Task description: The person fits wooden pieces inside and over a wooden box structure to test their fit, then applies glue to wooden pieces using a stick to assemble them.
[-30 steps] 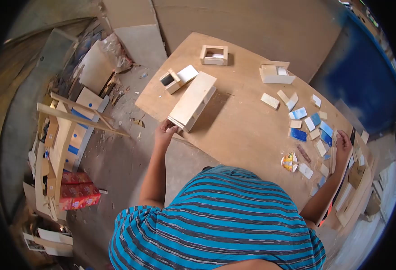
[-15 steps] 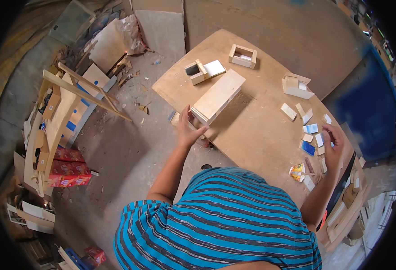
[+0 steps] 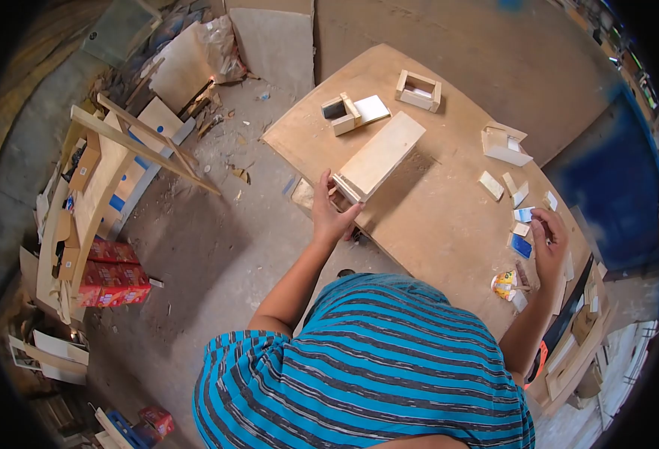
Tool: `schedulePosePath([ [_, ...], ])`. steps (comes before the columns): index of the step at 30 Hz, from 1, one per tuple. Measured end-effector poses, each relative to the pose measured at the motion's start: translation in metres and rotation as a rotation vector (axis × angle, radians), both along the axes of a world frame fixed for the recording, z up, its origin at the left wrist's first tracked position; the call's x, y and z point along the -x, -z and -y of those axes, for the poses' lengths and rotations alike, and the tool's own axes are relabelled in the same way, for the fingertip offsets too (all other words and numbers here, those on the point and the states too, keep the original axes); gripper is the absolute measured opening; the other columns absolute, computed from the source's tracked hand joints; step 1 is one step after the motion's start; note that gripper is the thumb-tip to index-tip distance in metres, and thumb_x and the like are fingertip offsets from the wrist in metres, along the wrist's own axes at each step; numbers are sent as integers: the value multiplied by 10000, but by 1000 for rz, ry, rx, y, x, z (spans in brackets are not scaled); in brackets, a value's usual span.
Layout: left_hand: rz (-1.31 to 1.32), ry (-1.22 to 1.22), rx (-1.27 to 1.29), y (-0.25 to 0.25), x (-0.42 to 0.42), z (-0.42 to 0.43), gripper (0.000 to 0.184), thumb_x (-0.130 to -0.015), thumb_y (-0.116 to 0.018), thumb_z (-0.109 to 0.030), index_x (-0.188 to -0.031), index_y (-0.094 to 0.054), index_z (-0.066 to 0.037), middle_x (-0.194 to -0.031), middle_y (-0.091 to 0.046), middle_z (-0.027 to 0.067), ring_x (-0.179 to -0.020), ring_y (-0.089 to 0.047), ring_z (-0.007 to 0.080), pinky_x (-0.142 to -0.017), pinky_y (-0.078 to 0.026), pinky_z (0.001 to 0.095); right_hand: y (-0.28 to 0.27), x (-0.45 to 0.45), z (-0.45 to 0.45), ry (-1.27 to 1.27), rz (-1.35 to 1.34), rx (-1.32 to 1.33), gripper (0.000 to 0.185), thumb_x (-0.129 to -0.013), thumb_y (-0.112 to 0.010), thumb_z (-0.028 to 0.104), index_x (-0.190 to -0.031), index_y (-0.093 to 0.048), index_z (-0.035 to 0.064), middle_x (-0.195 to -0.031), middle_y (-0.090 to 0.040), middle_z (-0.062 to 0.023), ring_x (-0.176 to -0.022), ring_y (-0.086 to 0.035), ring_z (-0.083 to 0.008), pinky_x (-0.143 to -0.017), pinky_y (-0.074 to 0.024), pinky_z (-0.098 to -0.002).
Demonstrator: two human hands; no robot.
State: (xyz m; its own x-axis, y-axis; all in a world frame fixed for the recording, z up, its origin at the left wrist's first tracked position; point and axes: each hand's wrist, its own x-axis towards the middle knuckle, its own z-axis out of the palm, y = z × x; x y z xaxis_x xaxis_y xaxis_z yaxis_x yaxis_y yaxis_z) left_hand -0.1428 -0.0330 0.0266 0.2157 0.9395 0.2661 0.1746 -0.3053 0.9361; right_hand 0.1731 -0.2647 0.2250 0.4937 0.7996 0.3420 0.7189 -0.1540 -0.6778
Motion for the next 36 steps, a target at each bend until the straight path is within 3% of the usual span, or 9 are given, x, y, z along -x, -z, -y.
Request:
schedulePosePath([
  [5,84,58,52,2,19,0,940,-666,-812,-108,-1448,-299,-9,-1272,-519,160,-1160,-534,258,-916,-483,364,5,-1,4,28,1,1,155,-910,-608,81,-1026,-655,-10,-930,-628,-52,-824,-572,-105,-731,-451,-238],
  [11,718,315,676,7,66,-15,712,-813,-666,-225,-1430,-362,-37,-1235,-566,95,-1117,-573,230,-932,-484,361,14,3,0,49,-11,-47,146,-889,-632,85,-1001,-666,-1,-865,-629,-43,-739,-568,-92,-681,-451,-230],
  [12,676,360,634,-4,70,-11,668,-858,-608,-319,-1415,-382,-27,-1253,-579,107,-1145,-577,228,-966,-477,380,15,4,-1,50,-9,-40,145,-889,-631,84,-1002,-666,-1,-864,-629,-44,-739,-569,-93,-681,-451,-230],
  [15,715,410,700,-2,78,-14,678,-856,-600,-390,-1401,-406,-36,-1365,-526,151,-1256,-513,272,-1042,-413,415,16,5,-3,35,2,-32,143,-887,-628,77,-1001,-663,-1,-858,-623,-46,-738,-570,-98,-678,-452,-231],
  [21,802,378,826,0,78,-11,702,-868,-590,-451,-1400,-412,-29,-1374,-522,159,-1273,-502,298,-1063,-387,471,14,9,-7,16,-30,27,151,-895,-621,72,-1013,-657,-14,-878,-619,-45,-780,-571,-100,-709,-453,-229],
  [27,728,455,684,8,79,-18,673,-877,-611,-378,-1409,-396,-27,-1348,-541,125,-1219,-543,270,-1031,-429,441,15,9,-6,21,-49,57,155,-900,-623,77,-1016,-657,-19,-881,-617,-45,-804,-570,-98,-726,-450,-232],
  [30,711,389,789,-2,73,-20,649,-856,-681,-206,-1405,-388,-21,-1312,-550,110,-1182,-560,218,-1022,-452,398,17,9,-5,27,-48,57,156,-898,-624,73,-1018,-656,-23,-877,-614,-47,-805,-569,-101,-729,-448,-232],
  [33,568,206,739,-12,54,-13,746,-803,-727,-122,-1439,-354,-13,-1386,-482,107,-1195,-539,224,-968,-485,355,19,9,-4,31,-57,52,158,-898,-622,71,-1018,-656,-26,-878,-612,-54,-812,-567,-106,-730,-447,-234],
  [36,466,214,552,-21,36,-6,859,-736,-775,-52,-1461,-317,-4,-1408,-451,114,-1223,-511,223,-958,-489,345,22,10,-5,29,-32,4,145,-896,-625,84,-998,-664,-11,-858,-616,-47,-741,-552,-95,-676,-441,-228],
])
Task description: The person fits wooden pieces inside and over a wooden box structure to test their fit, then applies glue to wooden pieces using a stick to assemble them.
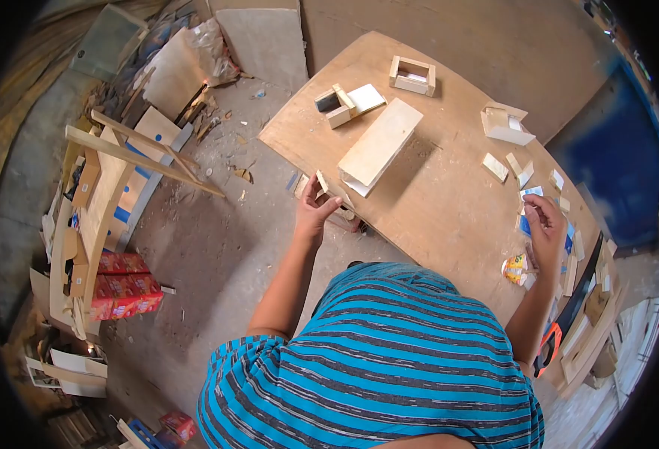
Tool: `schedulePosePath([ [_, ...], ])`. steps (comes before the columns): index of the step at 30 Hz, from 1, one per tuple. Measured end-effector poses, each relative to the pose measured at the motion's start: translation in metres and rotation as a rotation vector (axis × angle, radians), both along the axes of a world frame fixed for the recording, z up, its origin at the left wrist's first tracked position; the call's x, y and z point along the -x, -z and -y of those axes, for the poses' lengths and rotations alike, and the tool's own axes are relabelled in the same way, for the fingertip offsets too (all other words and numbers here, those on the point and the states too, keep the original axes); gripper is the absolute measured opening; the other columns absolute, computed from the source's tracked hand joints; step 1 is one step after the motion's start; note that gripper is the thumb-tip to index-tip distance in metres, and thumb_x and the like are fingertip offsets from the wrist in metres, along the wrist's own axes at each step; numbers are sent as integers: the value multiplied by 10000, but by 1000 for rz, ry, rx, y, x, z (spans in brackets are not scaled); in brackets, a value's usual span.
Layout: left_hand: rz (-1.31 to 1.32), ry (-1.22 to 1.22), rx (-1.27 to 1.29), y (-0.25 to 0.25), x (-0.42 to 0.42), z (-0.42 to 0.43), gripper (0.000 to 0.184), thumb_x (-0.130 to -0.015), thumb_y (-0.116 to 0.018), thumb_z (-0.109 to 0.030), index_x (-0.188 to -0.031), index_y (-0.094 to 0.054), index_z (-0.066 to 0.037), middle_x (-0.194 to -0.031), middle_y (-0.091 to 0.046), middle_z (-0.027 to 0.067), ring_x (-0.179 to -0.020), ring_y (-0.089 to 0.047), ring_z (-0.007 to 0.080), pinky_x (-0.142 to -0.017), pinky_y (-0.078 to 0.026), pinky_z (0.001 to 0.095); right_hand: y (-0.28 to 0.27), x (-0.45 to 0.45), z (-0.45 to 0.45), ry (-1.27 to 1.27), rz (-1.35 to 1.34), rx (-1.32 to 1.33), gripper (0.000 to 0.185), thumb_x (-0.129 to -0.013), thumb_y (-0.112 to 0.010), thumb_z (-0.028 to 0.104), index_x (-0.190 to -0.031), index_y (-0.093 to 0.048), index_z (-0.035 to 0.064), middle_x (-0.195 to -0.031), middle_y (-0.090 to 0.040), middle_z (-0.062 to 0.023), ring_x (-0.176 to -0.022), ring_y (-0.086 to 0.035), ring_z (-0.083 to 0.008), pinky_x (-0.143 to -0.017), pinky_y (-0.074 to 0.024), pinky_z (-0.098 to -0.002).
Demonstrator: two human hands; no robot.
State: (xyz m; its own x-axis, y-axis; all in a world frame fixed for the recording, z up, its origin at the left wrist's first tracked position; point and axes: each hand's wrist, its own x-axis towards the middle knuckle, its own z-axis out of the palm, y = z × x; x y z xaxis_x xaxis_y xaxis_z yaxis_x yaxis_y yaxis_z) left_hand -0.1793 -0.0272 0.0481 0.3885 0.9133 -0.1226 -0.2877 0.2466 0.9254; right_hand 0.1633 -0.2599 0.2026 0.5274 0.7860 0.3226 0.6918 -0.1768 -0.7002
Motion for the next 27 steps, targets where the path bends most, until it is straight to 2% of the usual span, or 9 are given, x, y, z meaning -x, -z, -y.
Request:
schedulePosePath([
  [6,-198,-100,-96,4,-12,1,959,-659,-817,-7,-1464,-297,16,-1395,-442,141,-1231,-494,260,-945,-502,376,5,0,5,21,17,-3,135,-891,-627,88,-982,-675,-1,-823,-613,-49,-683,-538,-92,-641,-438,-229],
  [12,-286,-82,-271,28,-16,-5,953,-637,-847,-64,-1437,-335,14,-1343,-470,131,-1207,-520,261,-890,-527,380,10,-1,10,50,4,0,136,-893,-625,87,-978,-675,-7,-794,-607,-46,-671,-527,-89,-623,-431,-235],
  [15,-291,-73,-266,30,-17,-3,974,-622,-862,-88,-1438,-338,3,-1341,-470,128,-1208,-523,265,-882,-527,375,10,-2,13,50,21,6,135,-894,-621,83,-977,-671,-11,-795,-606,-45,-670,-526,-89,-621,-430,-234],
  [22,-372,-69,-297,24,-16,-3,965,-631,-874,-150,-1434,-359,-1,-1335,-487,126,-1200,-534,253,-873,-522,368,13,-3,15,52,-12,16,134,-893,-613,71,-985,-665,-12,-817,-619,-49,-686,-536,-91,-628,-436,-237],
  [24,-397,-79,-306,22,-16,-3,951,-633,-873,-138,-1430,-372,-2,-1325,-504,127,-1194,-539,251,-872,-519,364,12,-3,16,54,-39,55,151,-896,-618,71,-1006,-662,-24,-868,-626,-47,-758,-555,-89,-680,-439,-227],
  [27,-239,-5,-228,16,-6,-2,840,-703,-822,-187,-1403,-403,13,-1292,-539,144,-1170,-559,248,-905,-502,374,9,0,15,51,-44,76,156,-898,-618,68,-1014,-661,-27,-891,-630,-48,-791,-567,-90,-707,-446,-222],
])
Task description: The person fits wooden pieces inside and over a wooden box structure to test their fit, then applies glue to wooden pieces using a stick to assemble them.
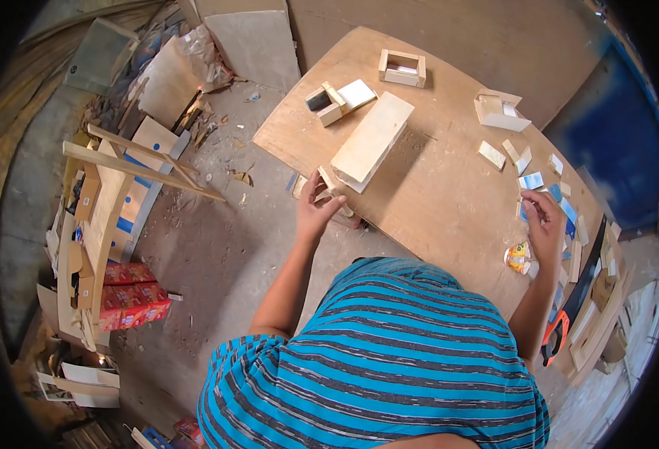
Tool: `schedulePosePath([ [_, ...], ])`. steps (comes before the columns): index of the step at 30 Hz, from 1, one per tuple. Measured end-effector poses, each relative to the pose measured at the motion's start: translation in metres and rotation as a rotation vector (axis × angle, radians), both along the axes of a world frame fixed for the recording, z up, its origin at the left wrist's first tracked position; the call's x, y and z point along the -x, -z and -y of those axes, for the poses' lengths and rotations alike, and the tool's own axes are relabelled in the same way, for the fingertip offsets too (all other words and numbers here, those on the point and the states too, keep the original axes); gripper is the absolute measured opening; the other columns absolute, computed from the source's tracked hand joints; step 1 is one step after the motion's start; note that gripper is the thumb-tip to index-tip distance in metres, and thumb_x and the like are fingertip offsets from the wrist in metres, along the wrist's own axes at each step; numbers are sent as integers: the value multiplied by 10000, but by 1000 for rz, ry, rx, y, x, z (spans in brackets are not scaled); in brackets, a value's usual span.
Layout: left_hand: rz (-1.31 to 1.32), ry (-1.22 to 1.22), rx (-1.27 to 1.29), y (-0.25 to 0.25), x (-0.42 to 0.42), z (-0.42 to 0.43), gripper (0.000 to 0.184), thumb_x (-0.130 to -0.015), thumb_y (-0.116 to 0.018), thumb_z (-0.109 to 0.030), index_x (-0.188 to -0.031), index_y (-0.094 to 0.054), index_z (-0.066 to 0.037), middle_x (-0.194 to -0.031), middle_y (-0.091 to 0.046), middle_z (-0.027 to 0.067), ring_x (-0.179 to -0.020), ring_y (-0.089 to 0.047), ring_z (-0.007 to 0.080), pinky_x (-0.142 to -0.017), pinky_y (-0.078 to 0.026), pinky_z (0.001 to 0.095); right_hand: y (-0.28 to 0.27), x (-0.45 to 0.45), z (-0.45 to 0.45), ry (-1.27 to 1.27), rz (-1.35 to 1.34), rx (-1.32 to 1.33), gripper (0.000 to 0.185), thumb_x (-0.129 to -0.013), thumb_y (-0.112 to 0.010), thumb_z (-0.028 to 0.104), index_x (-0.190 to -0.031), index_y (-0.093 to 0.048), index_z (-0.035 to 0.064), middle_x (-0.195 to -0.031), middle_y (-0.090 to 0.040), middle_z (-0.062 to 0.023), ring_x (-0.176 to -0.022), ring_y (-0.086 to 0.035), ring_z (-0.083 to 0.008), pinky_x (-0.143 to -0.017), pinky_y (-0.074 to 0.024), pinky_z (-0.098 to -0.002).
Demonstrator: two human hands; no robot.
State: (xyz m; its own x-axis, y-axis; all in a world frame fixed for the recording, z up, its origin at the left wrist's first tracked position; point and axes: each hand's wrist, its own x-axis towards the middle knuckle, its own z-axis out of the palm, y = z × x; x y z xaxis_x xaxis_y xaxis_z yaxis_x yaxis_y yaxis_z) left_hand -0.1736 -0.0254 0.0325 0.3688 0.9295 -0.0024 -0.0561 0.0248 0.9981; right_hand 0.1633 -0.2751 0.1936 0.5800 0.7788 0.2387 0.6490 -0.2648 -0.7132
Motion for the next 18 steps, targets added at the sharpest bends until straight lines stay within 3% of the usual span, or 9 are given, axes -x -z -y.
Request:
schedulePosePath([
  [3,192,303,266,-14,33,-2,760,-780,-718,-344,-1375,-420,24,-1275,-555,168,-1162,-566,282,-939,-483,421,3,4,-3,-11,10,-26,142,-882,-619,59,-995,-667,-13,-863,-640,-60,-746,-578,-110,-689,-458,-240],
  [6,442,492,455,-66,29,21,841,-810,-614,-539,-1397,-388,20,-1334,-510,198,-1187,-540,294,-960,-471,469,7,11,-6,-40,15,-12,146,-869,-621,47,-996,-671,-3,-864,-649,-74,-744,-595,-126,-670,-468,-252],
  [7,512,508,478,-73,24,26,851,-823,-599,-563,-1395,-376,26,-1305,-512,237,-1191,-527,362,-964,-452,547,8,14,-8,-49,16,1,151,-866,-621,43,-1001,-671,-2,-871,-652,-78,-754,-602,-129,-665,-470,-253],
  [12,670,677,596,-79,-12,37,886,-838,-581,-594,-1424,-330,21,-1306,-495,263,-1221,-505,405,-957,-463,558,19,43,-31,-275,-128,-83,221,-841,-633,29,-1057,-680,35,-932,-653,-101,-786,-624,-154,-667,-510,-259],
  [14,694,692,618,-82,-32,42,915,-832,-596,-593,-1444,-295,16,-1337,-476,258,-1221,-509,399,-963,-470,551,17,65,-41,-365,-219,-19,322,-822,-648,48,-1142,-671,81,-1091,-618,-118,-879,-624,-203,-774,-525,-308],
  [16,781,598,621,-92,-53,51,914,-845,-640,-517,-1476,-222,-6,-1438,-387,215,-1264,-486,370,-1001,-475,520,25,83,-48,-473,-59,-91,424,-805,-678,83,-1224,-650,146,-1321,-513,-142,-1060,-579,-277,-906,-491,-378],
  [18,858,622,658,-92,-67,50,893,-857,-655,-466,-1484,-203,-21,-1483,-337,193,-1291,-466,353,-1018,-474,505,23,102,-52,-444,-22,-141,458,-802,-696,111,-1250,-641,183,-1418,-426,-152,-1160,-516,-324,-979,-442,-414],
])
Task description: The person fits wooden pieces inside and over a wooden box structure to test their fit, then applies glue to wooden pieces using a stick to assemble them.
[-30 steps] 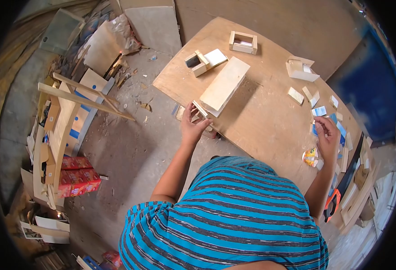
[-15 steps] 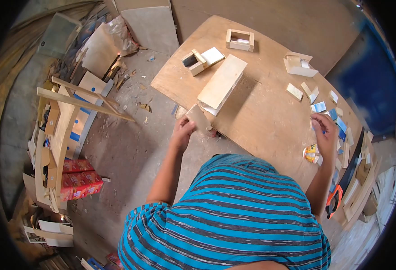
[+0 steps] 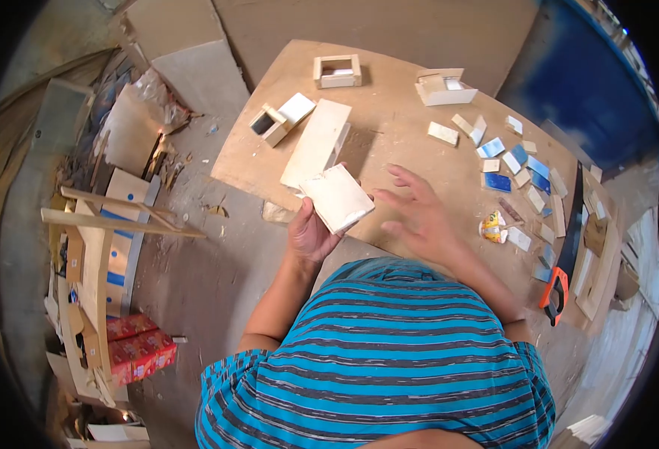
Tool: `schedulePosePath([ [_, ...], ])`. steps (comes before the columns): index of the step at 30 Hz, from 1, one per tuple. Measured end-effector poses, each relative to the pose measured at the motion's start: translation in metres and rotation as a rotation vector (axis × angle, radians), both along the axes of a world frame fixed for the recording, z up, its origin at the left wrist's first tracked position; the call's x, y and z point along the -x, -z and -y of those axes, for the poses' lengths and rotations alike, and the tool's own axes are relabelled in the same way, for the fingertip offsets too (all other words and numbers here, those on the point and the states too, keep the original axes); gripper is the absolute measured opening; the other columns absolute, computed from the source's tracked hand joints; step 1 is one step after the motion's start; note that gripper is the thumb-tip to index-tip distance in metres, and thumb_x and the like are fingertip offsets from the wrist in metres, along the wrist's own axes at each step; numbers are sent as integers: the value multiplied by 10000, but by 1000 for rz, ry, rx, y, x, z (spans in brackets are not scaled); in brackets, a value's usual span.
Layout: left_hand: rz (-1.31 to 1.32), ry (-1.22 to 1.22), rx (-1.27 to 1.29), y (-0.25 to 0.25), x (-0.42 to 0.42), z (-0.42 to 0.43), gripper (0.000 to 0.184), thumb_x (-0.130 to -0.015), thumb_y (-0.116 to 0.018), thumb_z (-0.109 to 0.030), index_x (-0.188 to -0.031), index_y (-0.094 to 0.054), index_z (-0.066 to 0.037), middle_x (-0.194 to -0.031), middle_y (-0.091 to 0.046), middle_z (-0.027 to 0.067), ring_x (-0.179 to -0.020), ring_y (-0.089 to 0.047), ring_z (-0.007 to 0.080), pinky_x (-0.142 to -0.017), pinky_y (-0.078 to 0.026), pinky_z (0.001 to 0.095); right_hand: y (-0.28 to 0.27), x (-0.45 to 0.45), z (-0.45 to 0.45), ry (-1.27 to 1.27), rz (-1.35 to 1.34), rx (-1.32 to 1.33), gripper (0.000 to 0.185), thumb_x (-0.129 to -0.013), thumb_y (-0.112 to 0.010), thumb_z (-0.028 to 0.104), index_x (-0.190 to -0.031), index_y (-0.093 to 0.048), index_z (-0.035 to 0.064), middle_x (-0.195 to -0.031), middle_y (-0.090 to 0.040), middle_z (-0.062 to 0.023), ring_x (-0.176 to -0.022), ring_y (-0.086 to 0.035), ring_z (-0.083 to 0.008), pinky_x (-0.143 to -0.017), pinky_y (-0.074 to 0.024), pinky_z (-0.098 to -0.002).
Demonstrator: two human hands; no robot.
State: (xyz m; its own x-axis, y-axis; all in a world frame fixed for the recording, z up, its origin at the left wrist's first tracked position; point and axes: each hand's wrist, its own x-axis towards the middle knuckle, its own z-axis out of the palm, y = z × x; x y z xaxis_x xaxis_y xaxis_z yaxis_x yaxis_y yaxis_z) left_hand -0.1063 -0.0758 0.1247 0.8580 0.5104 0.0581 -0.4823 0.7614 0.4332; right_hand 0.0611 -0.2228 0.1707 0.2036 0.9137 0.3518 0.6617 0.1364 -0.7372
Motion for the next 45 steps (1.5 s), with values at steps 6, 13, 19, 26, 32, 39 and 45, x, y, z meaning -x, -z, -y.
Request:
schedulePosePath([
  [6,-9,-28,-63,-22,-23,8,869,-862,-668,-428,-1482,-215,-21,-1475,-376,147,-1332,-428,305,-1104,-374,493,3,-2,5,131,76,-139,460,-798,-711,137,-1249,-654,206,-1514,-318,-177,-1273,-434,-351,-1018,-399,-450],
  [13,-8,18,-132,-22,-36,14,860,-880,-650,-419,-1492,-180,-38,-1483,-352,159,-1302,-439,408,-1053,-452,464,3,-1,10,273,239,-263,398,-753,-742,75,-1131,-725,197,-1468,-390,-193,-1269,-447,-367,-1023,-395,-437],
  [19,-4,35,-128,-28,-43,25,831,-875,-676,-398,-1467,-239,-12,-1352,-509,174,-1257,-515,324,-1041,-457,381,6,-1,9,332,191,-365,313,-762,-739,116,-1064,-745,199,-1384,-497,-161,-1162,-526,-357,-964,-427,-436],
  [26,-149,-39,-158,-24,-49,36,726,-890,-662,-403,-1403,-335,-7,-1280,-563,146,-1180,-570,270,-999,-467,366,1,8,14,300,77,-334,313,-725,-695,20,-980,-767,187,-1334,-538,-157,-1168,-528,-338,-985,-417,-434],
  [32,-215,-97,-361,-16,-54,27,731,-800,-749,-298,-1379,-420,3,-1259,-564,104,-1143,-565,215,-985,-443,350,5,6,23,102,-271,-242,423,-714,-573,-45,-1027,-748,178,-1385,-496,-148,-1270,-454,-322,-1047,-363,-422],
  [39,-367,-276,-1107,-1,-55,15,850,-645,-812,-114,-1400,-438,5,-1211,-509,97,-1157,-512,211,-995,-424,356,-2,-25,22,82,-680,-69,609,-713,-496,-43,-1288,-588,134,-1447,-419,-87,-1347,-377,-212,-1094,-307,-401],
  [45,-253,-150,-836,4,-59,26,858,-650,-809,-161,-1409,-438,-10,-1284,-500,113,-1209,-494,218,-1008,-415,363,14,-15,12,-1,-1014,26,694,-689,-475,-22,-1376,-505,76,-1472,-389,-41,-1362,-355,-173,-1118,-275,-384],
])
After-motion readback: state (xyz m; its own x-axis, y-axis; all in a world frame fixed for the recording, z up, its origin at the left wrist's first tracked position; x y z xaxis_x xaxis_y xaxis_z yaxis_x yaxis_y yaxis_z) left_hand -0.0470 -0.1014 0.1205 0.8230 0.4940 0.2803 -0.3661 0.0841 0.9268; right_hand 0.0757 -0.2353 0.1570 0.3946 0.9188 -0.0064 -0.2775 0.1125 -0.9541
